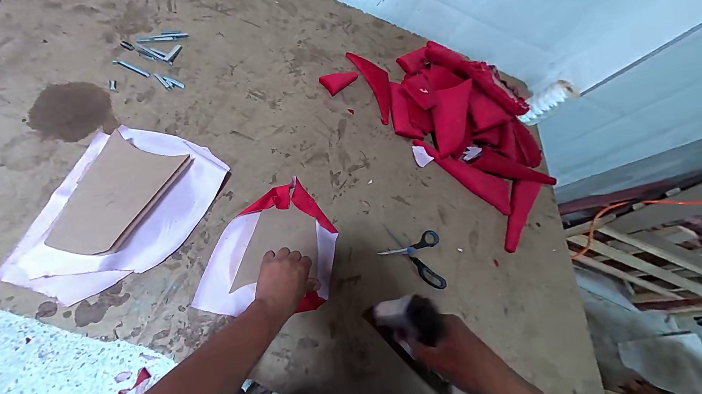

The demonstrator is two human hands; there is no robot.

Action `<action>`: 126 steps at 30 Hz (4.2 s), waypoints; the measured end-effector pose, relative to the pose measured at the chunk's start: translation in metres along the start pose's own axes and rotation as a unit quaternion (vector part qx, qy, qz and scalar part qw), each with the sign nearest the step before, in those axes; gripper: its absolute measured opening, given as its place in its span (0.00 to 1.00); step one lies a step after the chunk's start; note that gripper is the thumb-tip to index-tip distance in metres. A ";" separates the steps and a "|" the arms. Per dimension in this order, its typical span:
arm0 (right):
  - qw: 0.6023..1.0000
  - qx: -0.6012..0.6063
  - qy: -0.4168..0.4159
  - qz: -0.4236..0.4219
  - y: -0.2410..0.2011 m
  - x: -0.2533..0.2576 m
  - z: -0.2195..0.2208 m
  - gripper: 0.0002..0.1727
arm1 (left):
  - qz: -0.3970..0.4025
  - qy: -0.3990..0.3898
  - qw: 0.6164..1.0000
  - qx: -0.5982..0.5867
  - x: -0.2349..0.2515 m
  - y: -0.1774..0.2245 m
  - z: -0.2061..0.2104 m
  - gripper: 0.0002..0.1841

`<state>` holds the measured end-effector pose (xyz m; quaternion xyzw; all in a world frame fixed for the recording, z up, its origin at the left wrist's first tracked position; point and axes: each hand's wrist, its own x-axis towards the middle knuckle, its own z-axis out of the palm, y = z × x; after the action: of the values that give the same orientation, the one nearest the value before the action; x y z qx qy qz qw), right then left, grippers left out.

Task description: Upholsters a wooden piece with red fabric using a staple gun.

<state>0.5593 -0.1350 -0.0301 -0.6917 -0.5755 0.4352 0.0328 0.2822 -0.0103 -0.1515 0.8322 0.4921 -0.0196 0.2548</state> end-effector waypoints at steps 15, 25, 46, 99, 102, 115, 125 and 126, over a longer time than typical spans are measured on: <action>0.930 -0.245 -0.144 -0.233 -0.053 0.103 0.018 0.19 | 0.001 0.020 1.000 -0.009 0.000 -0.003 0.006 0.17; 0.976 -0.090 0.167 -0.110 0.060 -0.010 -0.017 0.31 | -0.133 0.159 0.972 -0.109 -0.047 -0.045 -0.030 0.27; 0.943 0.017 0.317 0.099 -0.027 0.086 0.135 0.17 | 0.046 -0.132 0.987 0.084 0.015 0.011 -0.033 0.33; 0.981 0.155 0.112 0.008 -0.045 0.115 0.098 0.20 | 0.087 0.110 0.989 0.039 0.003 -0.036 0.026 0.27; 0.923 0.194 0.322 0.081 0.045 0.055 0.048 0.23 | 0.090 0.126 0.987 0.036 0.009 -0.045 0.035 0.31; 0.884 0.039 0.327 0.331 0.215 -0.022 -0.028 0.43 | 0.061 0.075 0.995 0.016 0.000 -0.026 0.011 0.33; 0.979 -0.100 0.001 -0.176 -0.039 0.033 0.046 0.24 | 0.059 0.070 0.996 -0.018 -0.004 -0.031 0.009 0.24; 0.975 -0.115 -0.027 -0.189 -0.048 0.044 0.053 0.25 | 0.060 0.074 0.995 -0.024 -0.004 -0.031 0.009 0.22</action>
<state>0.4867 -0.1063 -0.0615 -0.5574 -0.7427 0.3706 0.0191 0.2562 -0.0054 -0.1711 0.8531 0.4591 0.0694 0.2380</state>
